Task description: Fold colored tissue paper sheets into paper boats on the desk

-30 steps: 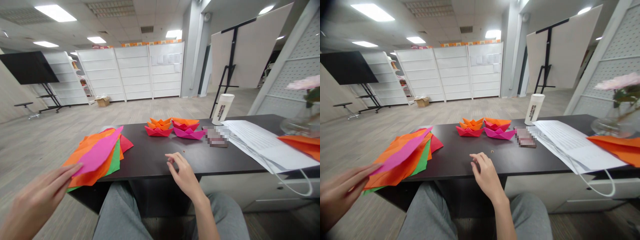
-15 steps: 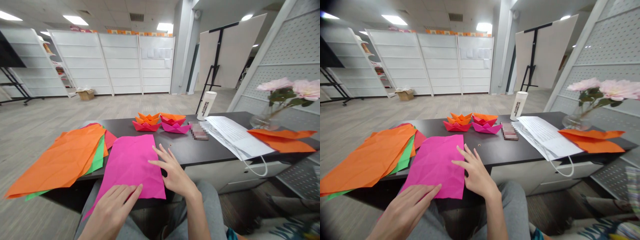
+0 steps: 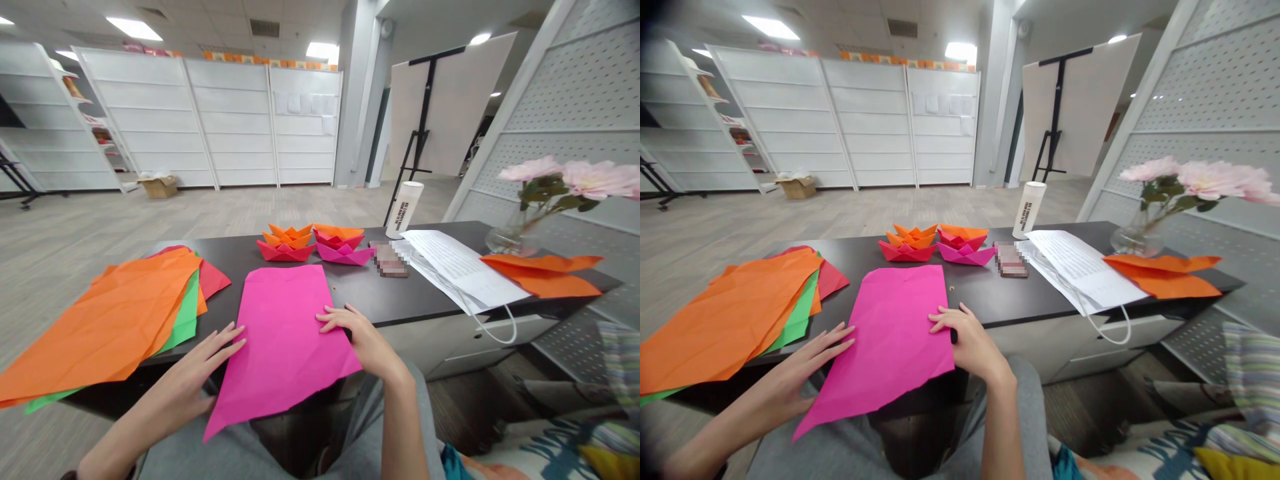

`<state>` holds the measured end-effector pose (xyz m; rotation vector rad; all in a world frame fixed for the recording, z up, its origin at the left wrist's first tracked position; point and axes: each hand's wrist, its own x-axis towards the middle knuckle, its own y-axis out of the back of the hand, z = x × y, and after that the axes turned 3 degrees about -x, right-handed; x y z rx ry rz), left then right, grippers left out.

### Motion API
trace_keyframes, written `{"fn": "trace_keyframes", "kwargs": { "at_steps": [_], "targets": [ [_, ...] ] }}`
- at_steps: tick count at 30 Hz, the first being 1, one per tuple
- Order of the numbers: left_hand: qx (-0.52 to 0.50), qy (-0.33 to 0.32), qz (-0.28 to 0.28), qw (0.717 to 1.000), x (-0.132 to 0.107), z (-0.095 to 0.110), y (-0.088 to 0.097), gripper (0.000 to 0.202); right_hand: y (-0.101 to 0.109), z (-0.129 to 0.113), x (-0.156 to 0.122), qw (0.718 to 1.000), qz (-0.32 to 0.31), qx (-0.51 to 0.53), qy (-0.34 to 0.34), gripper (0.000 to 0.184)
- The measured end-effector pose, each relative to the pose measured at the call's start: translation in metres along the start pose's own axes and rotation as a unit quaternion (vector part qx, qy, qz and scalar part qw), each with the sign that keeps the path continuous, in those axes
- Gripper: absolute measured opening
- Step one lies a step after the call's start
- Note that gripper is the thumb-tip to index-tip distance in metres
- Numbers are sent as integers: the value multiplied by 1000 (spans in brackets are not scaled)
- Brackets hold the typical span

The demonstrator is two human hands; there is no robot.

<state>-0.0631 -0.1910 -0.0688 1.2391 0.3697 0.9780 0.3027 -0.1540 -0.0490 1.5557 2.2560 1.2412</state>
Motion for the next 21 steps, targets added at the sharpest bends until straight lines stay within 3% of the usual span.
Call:
{"fn": "trace_keyframes", "kwargs": {
  "at_steps": [3,6,10,14,17,19,21],
  "targets": [
    [-26,5,40,999,18,5,-4,47,-1,-1,2,999,32,3,-11,16],
    [-76,65,89,991,37,10,2,25,-4,-3,8,996,86,12,-37,14],
    [-117,169,114,972,62,6,7,30,-15,1,19,980,177,34,-90,20],
    [-183,194,114,957,71,-2,2,38,-26,7,27,959,245,36,-137,45],
    [-186,164,113,962,61,-6,1,41,-24,9,24,967,224,19,-120,32],
    [-171,102,100,975,53,-7,5,44,-18,9,19,982,172,11,-76,15],
    [-157,28,29,987,47,-7,12,36,-12,10,13,994,106,9,-32,10]
  ]
}}
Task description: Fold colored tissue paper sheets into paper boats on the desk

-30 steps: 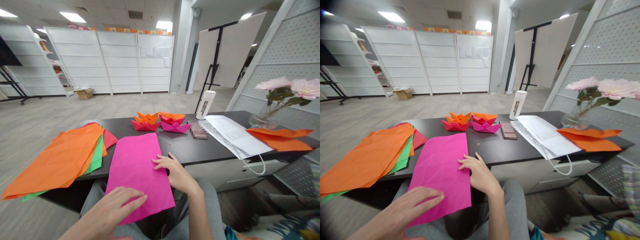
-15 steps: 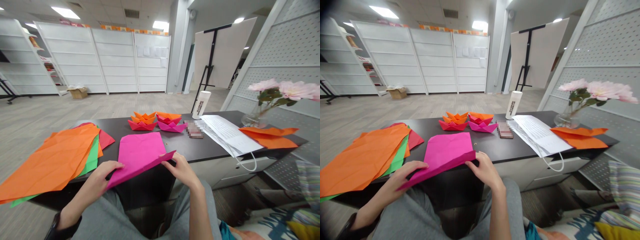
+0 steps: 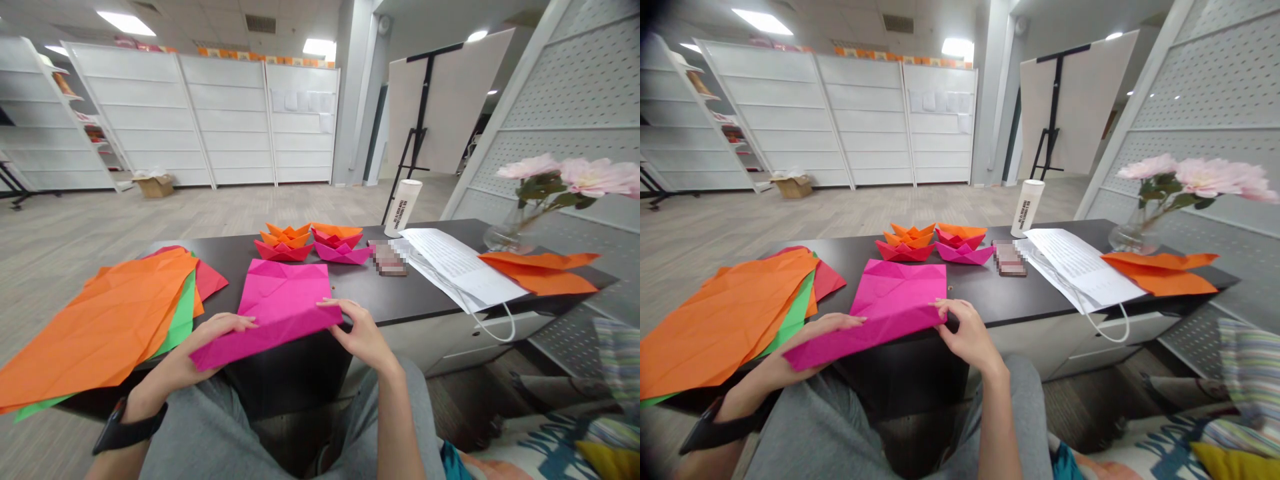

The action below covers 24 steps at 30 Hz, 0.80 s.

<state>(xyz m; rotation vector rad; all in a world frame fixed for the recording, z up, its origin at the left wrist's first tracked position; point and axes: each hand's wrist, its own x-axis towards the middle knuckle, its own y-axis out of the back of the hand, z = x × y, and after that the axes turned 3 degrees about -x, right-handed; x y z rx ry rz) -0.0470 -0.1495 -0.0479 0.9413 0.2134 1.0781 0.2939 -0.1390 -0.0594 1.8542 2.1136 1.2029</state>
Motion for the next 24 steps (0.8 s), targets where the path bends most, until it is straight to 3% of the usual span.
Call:
{"fn": "trace_keyframes", "kwargs": {
  "at_steps": [3,6,8,10,13,17,21,24],
  "targets": [
    [29,-14,-61,998,-3,3,9,26,6,0,-5,997,-66,-13,30,26],
    [-4,-5,-55,998,-4,3,10,28,7,-2,-5,994,-90,-40,49,37],
    [-28,26,-19,999,-3,2,7,30,5,-4,-3,994,-87,-35,50,28],
    [-31,86,42,995,1,2,3,34,3,-6,0,999,-47,-22,12,19],
    [-60,160,136,976,15,1,-3,39,-3,-6,4,997,33,0,-74,29],
    [-80,196,183,960,33,-7,-13,46,-13,-2,8,991,76,-14,-112,37],
    [31,150,237,959,39,-21,-24,57,-16,-6,10,987,125,-57,-78,32],
    [136,69,249,956,36,-20,-26,44,-22,-24,10,986,136,-92,2,33]
  ]
}}
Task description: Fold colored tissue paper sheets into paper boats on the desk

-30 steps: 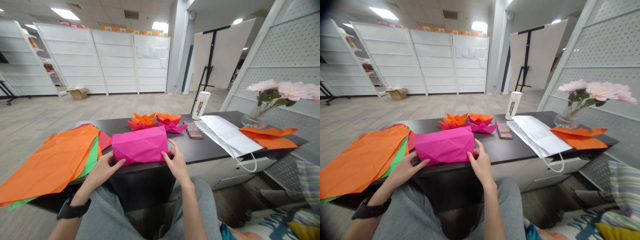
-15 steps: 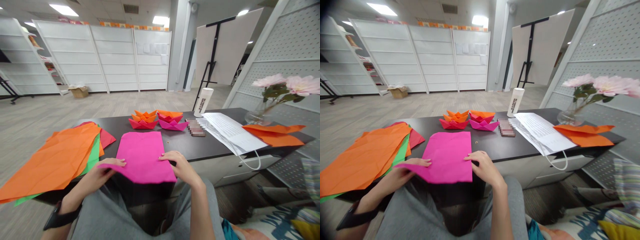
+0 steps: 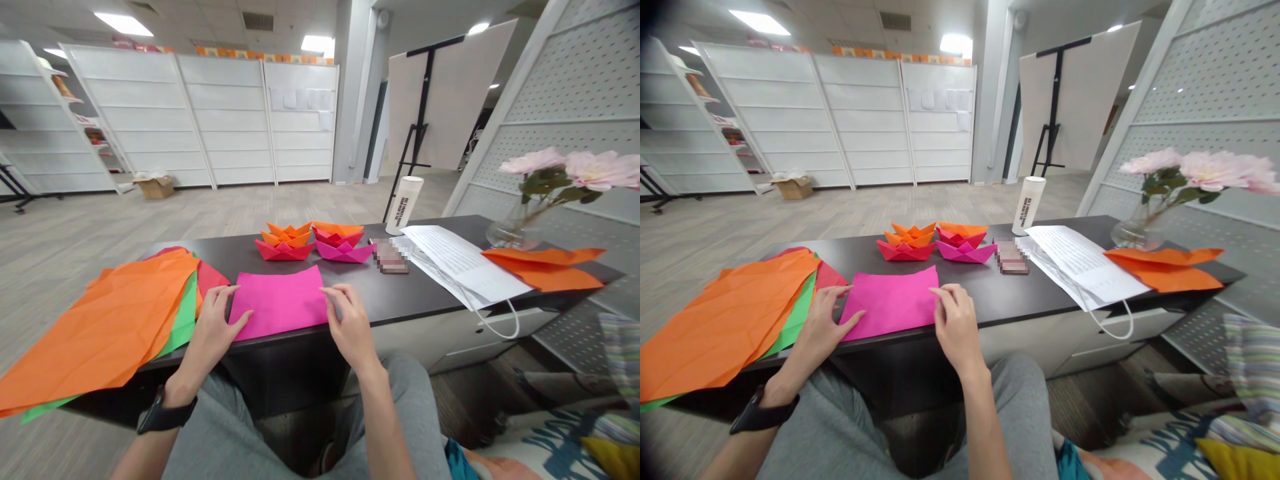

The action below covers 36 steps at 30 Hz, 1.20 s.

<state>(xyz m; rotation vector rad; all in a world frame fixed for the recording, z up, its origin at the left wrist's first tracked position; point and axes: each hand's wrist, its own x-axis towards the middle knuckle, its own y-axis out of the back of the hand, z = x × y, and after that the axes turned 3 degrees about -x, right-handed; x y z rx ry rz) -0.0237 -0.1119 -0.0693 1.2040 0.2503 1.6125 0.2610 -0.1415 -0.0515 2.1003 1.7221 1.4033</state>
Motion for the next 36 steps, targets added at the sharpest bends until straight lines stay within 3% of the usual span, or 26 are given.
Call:
{"fn": "trace_keyframes", "kwargs": {
  "at_steps": [3,5,8,13,17,21,23,25,27,30,34,36],
  "targets": [
    [27,-85,-40,995,-7,16,7,28,-9,-25,-5,986,-130,11,101,36],
    [53,-132,-107,984,-18,30,10,33,-16,-36,-8,969,-218,11,115,38],
    [120,-170,-166,964,-38,45,7,54,-20,-37,-12,956,-276,-2,99,46],
    [177,-191,-184,948,-58,43,0,72,10,-10,-11,959,-280,-29,16,42],
    [180,-179,-154,955,-55,42,3,64,42,5,-11,967,-255,-19,-11,23],
    [161,-168,-141,962,-45,50,5,54,49,7,-10,984,-179,-2,2,21],
    [134,-175,-157,963,-39,49,6,43,44,8,-10,982,-186,2,28,47],
    [94,-176,-175,964,-33,44,9,33,38,11,-12,967,-246,10,60,74],
    [44,-157,-187,969,-27,36,13,32,35,13,-14,952,-296,21,77,85],
    [-37,-97,-185,977,-20,28,19,31,33,14,-14,959,-273,42,63,71],
    [-101,5,-143,985,-13,25,15,16,22,6,-8,978,-192,61,51,24],
    [-150,39,-123,980,-11,24,8,20,11,2,-4,986,-153,54,26,12]
  ]
}}
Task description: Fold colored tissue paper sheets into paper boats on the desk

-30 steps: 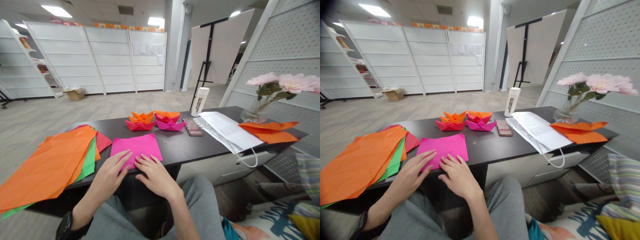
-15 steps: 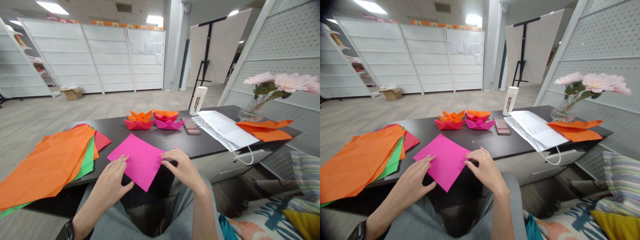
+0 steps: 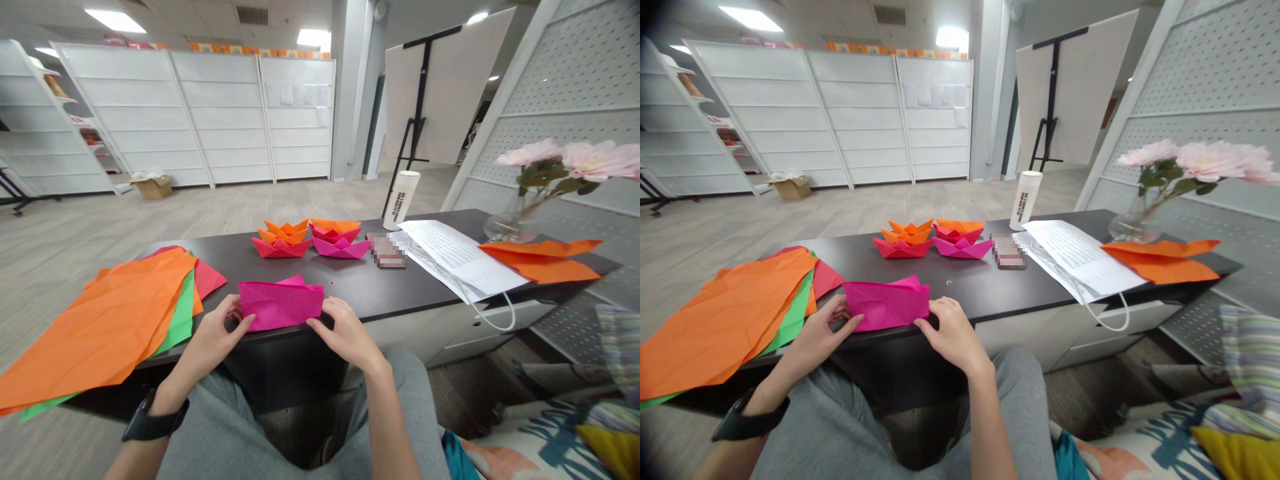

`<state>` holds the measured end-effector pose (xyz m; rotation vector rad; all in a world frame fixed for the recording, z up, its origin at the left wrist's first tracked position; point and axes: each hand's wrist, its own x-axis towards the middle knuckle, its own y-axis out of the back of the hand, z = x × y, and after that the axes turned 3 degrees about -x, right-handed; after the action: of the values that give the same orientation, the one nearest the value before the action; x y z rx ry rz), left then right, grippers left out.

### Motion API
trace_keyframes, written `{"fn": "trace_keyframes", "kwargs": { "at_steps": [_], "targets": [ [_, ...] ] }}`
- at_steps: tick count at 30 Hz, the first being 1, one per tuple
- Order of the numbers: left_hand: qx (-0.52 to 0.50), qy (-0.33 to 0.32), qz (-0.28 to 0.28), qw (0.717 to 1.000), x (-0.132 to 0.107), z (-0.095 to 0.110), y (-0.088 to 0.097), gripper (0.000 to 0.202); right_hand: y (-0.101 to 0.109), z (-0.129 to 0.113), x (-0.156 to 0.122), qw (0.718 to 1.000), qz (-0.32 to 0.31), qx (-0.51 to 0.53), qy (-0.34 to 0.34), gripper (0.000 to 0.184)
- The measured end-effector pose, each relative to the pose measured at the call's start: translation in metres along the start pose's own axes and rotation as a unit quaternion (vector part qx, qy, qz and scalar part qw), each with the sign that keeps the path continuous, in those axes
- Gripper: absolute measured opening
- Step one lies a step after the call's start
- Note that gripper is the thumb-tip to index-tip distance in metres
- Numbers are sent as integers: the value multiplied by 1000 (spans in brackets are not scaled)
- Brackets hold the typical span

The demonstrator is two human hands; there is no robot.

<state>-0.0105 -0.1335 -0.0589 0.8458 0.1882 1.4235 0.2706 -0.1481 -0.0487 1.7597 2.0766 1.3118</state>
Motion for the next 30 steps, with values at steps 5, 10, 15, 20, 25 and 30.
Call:
{"fn": "trace_keyframes", "kwargs": {
  "at_steps": [5,10,15,20,25,30],
  "targets": [
    [-43,-13,37,998,3,-12,-11,57,-27,-1,11,992,91,-25,-80,52],
    [101,-140,90,981,-5,-7,-11,59,-38,1,14,982,110,-133,-77,18],
    [230,-220,-94,943,-22,9,-14,46,-36,-19,12,986,106,-123,-33,22],
    [275,-230,-104,928,-30,11,-14,53,-41,-49,0,990,-87,-68,83,48],
    [301,-225,-131,917,-28,6,-1,54,-23,-38,-11,983,-140,-116,-6,60],
    [314,-203,-127,919,-36,-7,22,51,0,-25,-16,979,-153,-124,-61,58]
  ]
}}
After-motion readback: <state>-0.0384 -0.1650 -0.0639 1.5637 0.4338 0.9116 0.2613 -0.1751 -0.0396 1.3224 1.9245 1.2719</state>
